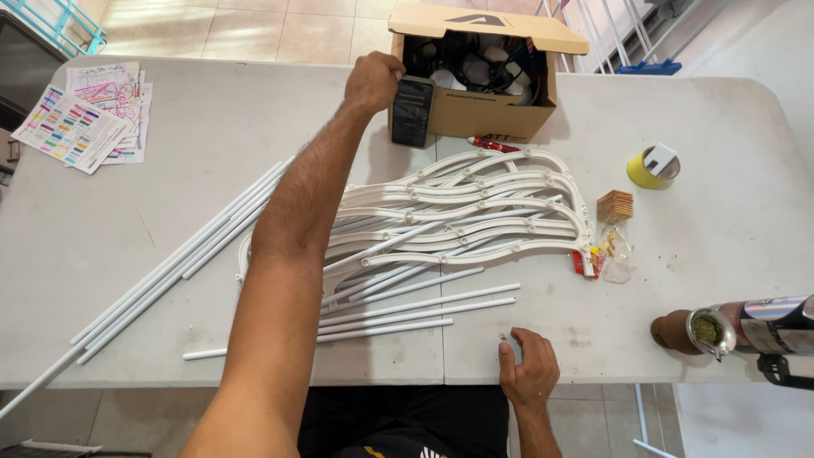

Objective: Assembling a modular plastic shelving unit by inserting support poles into the base frame.

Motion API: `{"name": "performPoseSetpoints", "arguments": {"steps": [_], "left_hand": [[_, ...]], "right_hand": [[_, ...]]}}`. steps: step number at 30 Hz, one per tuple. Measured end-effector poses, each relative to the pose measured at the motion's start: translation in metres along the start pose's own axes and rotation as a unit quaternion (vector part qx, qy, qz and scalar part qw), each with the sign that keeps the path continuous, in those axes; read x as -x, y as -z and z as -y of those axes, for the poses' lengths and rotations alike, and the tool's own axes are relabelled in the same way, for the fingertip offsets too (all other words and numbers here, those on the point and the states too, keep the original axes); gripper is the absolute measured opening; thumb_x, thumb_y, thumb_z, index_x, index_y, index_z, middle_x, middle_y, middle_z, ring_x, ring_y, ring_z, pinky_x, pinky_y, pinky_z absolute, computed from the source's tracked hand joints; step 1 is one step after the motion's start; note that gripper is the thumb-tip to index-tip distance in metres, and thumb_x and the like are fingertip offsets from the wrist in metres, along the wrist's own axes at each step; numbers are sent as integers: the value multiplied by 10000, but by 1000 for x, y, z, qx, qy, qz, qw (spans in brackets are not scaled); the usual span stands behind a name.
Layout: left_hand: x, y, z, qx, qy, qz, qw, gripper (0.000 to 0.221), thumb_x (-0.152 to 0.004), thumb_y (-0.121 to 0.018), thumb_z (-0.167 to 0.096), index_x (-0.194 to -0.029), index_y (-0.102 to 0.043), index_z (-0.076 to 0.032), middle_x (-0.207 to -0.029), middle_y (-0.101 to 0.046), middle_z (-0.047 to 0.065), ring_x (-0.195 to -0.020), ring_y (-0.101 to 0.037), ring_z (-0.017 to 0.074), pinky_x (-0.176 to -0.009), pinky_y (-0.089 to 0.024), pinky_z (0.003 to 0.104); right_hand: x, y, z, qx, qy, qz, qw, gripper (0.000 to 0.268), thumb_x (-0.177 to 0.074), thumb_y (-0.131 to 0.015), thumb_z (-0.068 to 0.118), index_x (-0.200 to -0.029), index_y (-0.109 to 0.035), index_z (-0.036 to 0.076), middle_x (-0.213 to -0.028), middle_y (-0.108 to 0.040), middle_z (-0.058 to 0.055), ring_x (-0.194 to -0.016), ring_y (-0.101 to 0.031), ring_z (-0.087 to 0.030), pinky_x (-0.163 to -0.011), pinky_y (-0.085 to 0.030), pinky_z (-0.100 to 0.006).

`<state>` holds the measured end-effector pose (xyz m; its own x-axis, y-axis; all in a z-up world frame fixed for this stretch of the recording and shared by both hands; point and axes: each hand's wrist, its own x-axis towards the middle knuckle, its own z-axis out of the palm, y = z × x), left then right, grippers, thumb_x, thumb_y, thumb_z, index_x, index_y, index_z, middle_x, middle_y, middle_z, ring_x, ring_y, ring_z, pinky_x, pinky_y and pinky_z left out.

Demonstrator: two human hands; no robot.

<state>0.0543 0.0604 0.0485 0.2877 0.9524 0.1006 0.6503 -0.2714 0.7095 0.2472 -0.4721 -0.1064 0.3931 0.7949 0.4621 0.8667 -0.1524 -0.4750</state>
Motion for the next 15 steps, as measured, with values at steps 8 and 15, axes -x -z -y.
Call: {"name": "performPoseSetpoints", "arguments": {"steps": [8,15], "left_hand": [[2,-7,9,20,11,-22,1000,379,-930,-457,-38,-1065,-805,-102,-1084,-777,117,-957,-727,297,-760,-578,393],[10,-7,12,29,-6,-18,999,285,-989,-512,-123,-1063,-786,-101,-1086,-777,104,-986,-715,282,-786,-556,408]], "right_hand": [[-1,0,-1,0,-7,6,1000,428,-986,-504,471,-1039,-722,107,-987,-750,-13,-892,-688,-235,-713,-533,-379],[-1,0,-1,2,0,0,1000,410,-979,-513,452,-1018,-716,98,-960,-744,-30,-858,-680,-252,-699,-526,-389]]}}
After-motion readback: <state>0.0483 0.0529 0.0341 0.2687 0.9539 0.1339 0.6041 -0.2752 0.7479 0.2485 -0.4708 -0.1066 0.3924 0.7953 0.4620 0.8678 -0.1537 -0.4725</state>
